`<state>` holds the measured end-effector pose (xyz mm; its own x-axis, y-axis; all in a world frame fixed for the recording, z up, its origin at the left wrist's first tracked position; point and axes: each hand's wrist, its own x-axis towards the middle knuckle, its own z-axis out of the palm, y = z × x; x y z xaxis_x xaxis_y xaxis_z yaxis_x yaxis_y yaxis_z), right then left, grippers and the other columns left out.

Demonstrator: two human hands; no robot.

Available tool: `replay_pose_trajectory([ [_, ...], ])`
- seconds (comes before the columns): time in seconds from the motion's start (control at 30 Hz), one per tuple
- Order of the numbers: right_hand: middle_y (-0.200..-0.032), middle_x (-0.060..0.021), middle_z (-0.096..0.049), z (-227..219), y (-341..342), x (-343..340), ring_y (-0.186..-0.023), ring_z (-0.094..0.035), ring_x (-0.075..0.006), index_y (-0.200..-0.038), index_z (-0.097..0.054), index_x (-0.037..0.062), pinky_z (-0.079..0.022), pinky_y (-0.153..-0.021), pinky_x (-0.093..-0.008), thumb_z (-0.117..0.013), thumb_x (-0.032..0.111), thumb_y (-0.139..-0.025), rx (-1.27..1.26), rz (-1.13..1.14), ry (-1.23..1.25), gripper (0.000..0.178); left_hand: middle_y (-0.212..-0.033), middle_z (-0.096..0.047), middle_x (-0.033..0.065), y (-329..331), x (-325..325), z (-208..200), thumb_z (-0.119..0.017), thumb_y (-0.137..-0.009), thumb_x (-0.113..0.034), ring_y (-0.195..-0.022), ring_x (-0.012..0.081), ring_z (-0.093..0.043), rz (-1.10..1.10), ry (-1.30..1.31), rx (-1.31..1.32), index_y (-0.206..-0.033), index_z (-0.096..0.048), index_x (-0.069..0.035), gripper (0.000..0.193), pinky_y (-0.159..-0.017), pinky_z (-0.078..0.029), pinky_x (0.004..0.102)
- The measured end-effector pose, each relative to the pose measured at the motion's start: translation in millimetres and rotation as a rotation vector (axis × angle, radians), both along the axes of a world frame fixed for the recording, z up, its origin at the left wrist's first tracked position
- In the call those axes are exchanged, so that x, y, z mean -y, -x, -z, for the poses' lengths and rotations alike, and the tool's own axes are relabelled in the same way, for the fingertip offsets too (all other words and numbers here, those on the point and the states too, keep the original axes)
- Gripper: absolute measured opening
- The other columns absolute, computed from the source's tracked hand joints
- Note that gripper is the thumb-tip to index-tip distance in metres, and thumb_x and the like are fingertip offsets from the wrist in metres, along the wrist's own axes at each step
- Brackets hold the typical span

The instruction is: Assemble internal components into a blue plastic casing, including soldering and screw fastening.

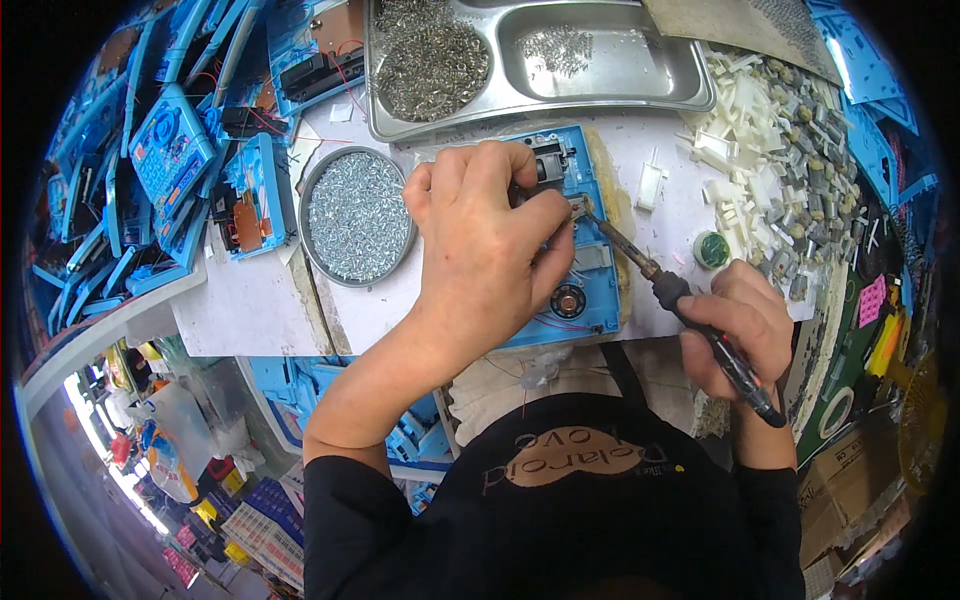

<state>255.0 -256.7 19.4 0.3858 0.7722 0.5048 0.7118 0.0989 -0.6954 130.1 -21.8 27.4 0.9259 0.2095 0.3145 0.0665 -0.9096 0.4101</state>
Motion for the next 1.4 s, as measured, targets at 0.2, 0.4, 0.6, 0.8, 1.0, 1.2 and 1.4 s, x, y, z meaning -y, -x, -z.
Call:
replay_pose_trajectory([
  [0.2,-0.063,-0.0045,-0.050,1.4,0.9,2.7,-0.052,-0.045,-0.0213,-0.100,-0.071,0.0026,-0.033,-0.049,-0.0333,-0.075,0.003,-0.075,0.017,-0.003,-0.047,0.026,-0.101,-0.054,0.0057,-0.3,0.4,-3.0,-0.080,-0.070,-0.015,-0.100,0.0278,-0.051,-0.001,-0.033,-0.011,-0.083,-0.073,-0.013,0.015,-0.088,-0.032,0.0439],
  [0.4,-0.063,-0.0043,-0.051,-0.3,-6.8,8.1,-0.053,-0.046,-0.0208,-0.100,-0.071,-0.0007,-0.033,-0.049,-0.0333,-0.073,0.007,-0.079,-0.007,0.000,-0.073,0.022,-0.100,-0.054,0.0058,-0.5,0.7,-3.4,-0.080,-0.070,-0.014,-0.099,0.0276,-0.052,-0.004,-0.035,-0.018,-0.083,-0.073,-0.013,0.014,-0.088,-0.033,0.0437],
  [0.6,-0.063,-0.0044,-0.051,-1.2,-7.9,8.1,-0.053,-0.047,-0.0210,-0.099,-0.071,-0.0013,-0.034,-0.049,-0.0331,-0.073,0.008,-0.080,-0.016,0.009,-0.089,0.022,-0.100,-0.054,0.0061,-1.6,1.4,-5.6,-0.080,-0.071,-0.014,-0.098,0.0275,-0.052,-0.006,-0.042,-0.028,-0.082,-0.072,-0.012,0.014,-0.088,-0.033,0.0435],
  [0.8,-0.063,-0.0044,-0.051,-3.9,-9.0,8.6,-0.053,-0.047,-0.0211,-0.099,-0.071,0.0000,-0.035,-0.049,-0.0332,-0.075,0.005,-0.075,-0.037,0.016,-0.084,0.025,-0.100,-0.054,0.0059,-1.5,2.3,-8.3,-0.079,-0.072,-0.014,-0.098,0.0274,-0.050,-0.010,-0.041,-0.063,-0.081,-0.071,-0.012,0.012,-0.088,-0.032,0.0443],
  [1.0,-0.063,-0.0043,-0.052,-5.0,-8.9,8.5,-0.053,-0.048,-0.0215,-0.098,-0.072,0.0009,-0.036,-0.049,-0.0333,-0.075,0.002,-0.073,-0.031,0.036,-0.075,0.026,-0.101,-0.054,0.0054,-1.5,3.8,-7.8,-0.078,-0.075,-0.014,-0.097,0.0271,-0.049,-0.014,-0.029,-0.055,-0.077,-0.068,-0.012,0.010,-0.089,-0.029,0.0465],
  [1.2,-0.063,-0.0042,-0.052,-4.5,-8.8,9.9,-0.053,-0.047,-0.0212,-0.098,-0.072,0.0014,-0.036,-0.049,-0.0332,-0.076,0.004,-0.075,-0.031,0.044,-0.078,0.023,-0.102,-0.055,0.0058,-1.0,4.1,-7.0,-0.078,-0.074,-0.014,-0.097,0.0268,-0.050,-0.011,-0.038,-0.053,-0.077,-0.068,-0.011,0.010,-0.090,-0.029,0.0467],
  [1.4,-0.062,-0.0038,-0.051,-4.5,-9.0,10.6,-0.052,-0.047,-0.0210,-0.099,-0.072,0.0019,-0.035,-0.049,-0.0329,-0.076,0.005,-0.076,-0.017,0.047,-0.064,0.023,-0.101,-0.055,0.0053,-1.0,5.3,-8.3,-0.079,-0.073,-0.014,-0.096,0.0264,-0.051,-0.012,-0.068,-0.062,-0.079,-0.069,-0.011,0.012,-0.090,-0.030,0.0454],
])
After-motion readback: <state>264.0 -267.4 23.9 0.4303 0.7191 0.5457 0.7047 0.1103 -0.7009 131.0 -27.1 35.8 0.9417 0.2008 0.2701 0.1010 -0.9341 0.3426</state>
